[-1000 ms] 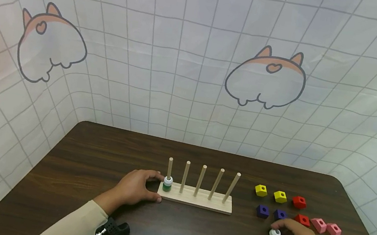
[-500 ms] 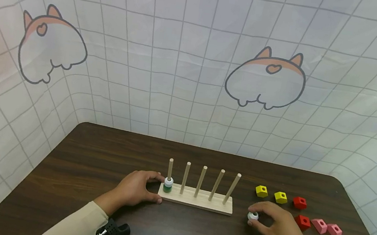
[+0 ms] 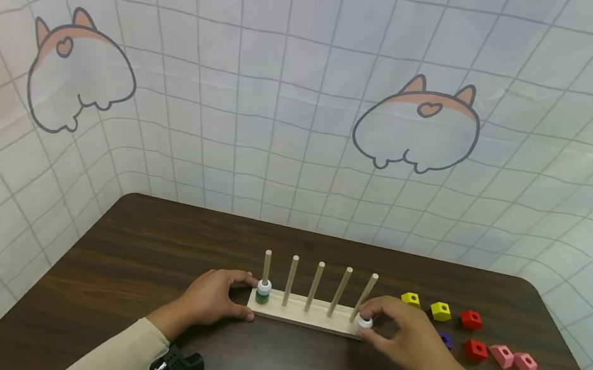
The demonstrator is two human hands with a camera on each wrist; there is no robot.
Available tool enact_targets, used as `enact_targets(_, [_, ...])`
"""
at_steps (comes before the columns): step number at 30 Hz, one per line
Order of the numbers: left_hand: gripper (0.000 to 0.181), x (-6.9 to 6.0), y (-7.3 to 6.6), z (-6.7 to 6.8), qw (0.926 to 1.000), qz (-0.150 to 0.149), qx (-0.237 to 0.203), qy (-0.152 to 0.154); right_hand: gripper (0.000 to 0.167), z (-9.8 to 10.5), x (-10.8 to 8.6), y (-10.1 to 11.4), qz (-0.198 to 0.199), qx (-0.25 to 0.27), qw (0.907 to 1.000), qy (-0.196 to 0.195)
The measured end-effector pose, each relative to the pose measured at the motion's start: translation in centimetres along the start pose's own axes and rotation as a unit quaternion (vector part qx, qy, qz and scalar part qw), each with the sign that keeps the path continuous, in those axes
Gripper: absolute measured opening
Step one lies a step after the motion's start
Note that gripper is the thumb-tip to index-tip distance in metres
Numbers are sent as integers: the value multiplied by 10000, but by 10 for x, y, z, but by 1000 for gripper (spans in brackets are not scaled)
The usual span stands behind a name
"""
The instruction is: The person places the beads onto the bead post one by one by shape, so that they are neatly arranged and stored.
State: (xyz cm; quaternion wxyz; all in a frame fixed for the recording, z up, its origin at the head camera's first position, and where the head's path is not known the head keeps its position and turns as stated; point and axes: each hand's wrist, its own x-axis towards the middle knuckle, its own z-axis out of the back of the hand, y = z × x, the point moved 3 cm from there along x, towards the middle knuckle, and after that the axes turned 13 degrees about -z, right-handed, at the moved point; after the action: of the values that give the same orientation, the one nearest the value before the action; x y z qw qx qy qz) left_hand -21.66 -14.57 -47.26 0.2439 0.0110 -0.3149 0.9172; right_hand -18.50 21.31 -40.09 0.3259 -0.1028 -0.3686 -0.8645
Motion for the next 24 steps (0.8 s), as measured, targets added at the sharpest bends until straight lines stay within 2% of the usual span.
enact_targets(3, [55, 0, 0, 0, 10000, 5, -2, -7, 42, 0, 8, 9, 143, 197, 9997, 86])
enact_targets(9, [55, 0, 0, 0, 10000, -1, 17, -16, 36, 3, 22, 26, 45, 446, 9989, 164])
enact_targets(12, [55, -1, -1, 0, 10000, -6, -8, -14, 36, 4, 27, 34, 124, 551, 9982, 178])
enact_targets(18, [55, -1, -1, 0, 10000, 25, -9, -11, 41, 6, 39, 47, 510, 497, 9974, 145])
enact_targets(24, [55, -1, -1, 0, 10000, -16, 19, -18, 38, 7, 52, 57, 604, 436, 9972, 70])
